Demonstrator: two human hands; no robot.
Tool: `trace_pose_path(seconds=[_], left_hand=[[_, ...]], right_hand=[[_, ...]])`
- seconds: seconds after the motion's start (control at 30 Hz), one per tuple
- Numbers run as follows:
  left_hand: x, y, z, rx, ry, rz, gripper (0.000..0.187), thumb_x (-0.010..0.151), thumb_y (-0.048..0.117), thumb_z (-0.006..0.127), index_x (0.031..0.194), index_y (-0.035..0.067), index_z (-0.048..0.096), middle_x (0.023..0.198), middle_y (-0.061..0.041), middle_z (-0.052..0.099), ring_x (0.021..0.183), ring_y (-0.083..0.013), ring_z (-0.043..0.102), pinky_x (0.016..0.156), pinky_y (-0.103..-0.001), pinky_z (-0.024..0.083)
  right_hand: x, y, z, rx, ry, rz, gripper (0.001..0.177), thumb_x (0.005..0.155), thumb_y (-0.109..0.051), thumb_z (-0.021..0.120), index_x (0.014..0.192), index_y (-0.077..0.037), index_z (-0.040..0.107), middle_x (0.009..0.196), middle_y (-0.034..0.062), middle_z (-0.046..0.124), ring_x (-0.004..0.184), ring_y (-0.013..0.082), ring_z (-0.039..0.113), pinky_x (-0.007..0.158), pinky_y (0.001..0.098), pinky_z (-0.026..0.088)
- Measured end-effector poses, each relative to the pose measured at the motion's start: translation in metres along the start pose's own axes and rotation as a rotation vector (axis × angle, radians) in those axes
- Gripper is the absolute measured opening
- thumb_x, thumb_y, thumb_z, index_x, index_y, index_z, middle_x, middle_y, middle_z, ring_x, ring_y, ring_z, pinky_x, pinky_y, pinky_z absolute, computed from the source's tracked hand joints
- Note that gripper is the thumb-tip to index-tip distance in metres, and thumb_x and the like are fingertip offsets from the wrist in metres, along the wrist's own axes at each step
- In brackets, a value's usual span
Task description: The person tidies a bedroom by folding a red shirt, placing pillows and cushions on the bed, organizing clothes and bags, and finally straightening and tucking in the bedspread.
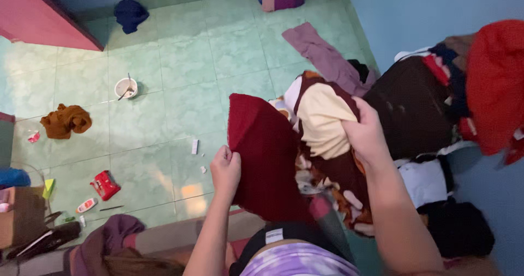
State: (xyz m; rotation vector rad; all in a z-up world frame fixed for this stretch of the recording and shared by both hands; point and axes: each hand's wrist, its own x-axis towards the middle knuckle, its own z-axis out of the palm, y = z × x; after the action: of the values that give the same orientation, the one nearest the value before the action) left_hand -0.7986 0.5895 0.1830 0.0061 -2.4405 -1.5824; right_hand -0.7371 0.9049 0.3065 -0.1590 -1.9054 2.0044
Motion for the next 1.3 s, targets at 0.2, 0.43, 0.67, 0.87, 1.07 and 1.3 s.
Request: trace_pose_path(seconds=[0.2,0.43,0.67,0.87,1.07,1.3], left_hand=[[-0.016,0.023,0.01,0.025,-0.002,-0.037,0.025,0.084,0.011,0.061,0.071,0.0,0.043,0.06,-0.021,0.041,0.056,-0.0308,0.036,0.055,-0.045,0.042],[-0.042,0.016,0.0,0.17,-0.019,-0.07,0.023,0.084,0.015,0.063,0.074,0.0,0.049,0.063,-0.023,0.051,0.057,-0.0386,0.05,0.058,-0.048,0.044],[-0.059,-0.002,-0.017,0.285,0.06,-0.143,0.022,0.083,0.014,0.064,0.075,0.0,0.05,0.063,-0.021,0.053,0.058,-0.037,0.052,0.059,-0.049,0.044],[-0.074,-0.025,-0.023,0.232,0.126,-0.257,0.023,0.085,0.012,0.063,0.075,-0.001,0.047,0.062,-0.022,0.047,0.054,-0.0333,0.046,0.059,-0.046,0.045],[-0.064,-0.031,-0.007,0.166,0.225,-0.18,0.021,0.085,0.011,0.063,0.074,0.001,0.048,0.062,-0.019,0.047,0.055,-0.0292,0.043,0.059,-0.044,0.043],[-0.026,0.007,-0.023,0.032,0.373,0.004,0.025,0.09,0.008,0.061,0.075,0.0,0.043,0.063,-0.017,0.041,0.059,-0.025,0.038,0.059,-0.041,0.042]], right_hand=[[0.09,0.098,0.01,-0.592,-0.124,-0.133,0.051,0.078,0.003,0.058,0.129,0.006,0.061,0.121,0.0182,0.072,0.113,0.0271,0.069,0.099,0.0376,0.052],[0.03,0.339,0.032,-0.866,-0.541,0.196,0.059,0.085,-0.023,0.072,0.136,0.001,0.055,0.13,0.0217,0.065,0.118,0.0351,0.064,0.1,0.0429,0.05],[-0.07,0.381,0.023,-0.6,-0.82,0.615,0.055,0.091,-0.038,0.069,0.132,-0.002,0.067,0.115,0.0151,0.073,0.099,0.0222,0.071,0.087,0.0376,0.054],[-0.106,0.362,0.035,-0.371,-1.139,0.586,0.095,0.076,-0.034,0.082,0.151,0.003,0.036,0.139,0.0265,0.057,0.127,0.0342,0.056,0.107,0.0406,0.045],[-0.128,0.299,0.079,-0.351,-1.225,0.127,0.139,0.057,-0.024,0.09,0.158,0.003,-0.002,0.164,0.0292,0.017,0.152,0.0347,0.02,0.123,0.0395,0.019],[-0.081,0.224,0.101,-0.955,-0.677,-0.01,0.061,0.077,-0.011,0.066,0.138,-0.011,0.063,0.121,0.0217,0.071,0.111,0.0376,0.068,0.099,0.0454,0.055]])
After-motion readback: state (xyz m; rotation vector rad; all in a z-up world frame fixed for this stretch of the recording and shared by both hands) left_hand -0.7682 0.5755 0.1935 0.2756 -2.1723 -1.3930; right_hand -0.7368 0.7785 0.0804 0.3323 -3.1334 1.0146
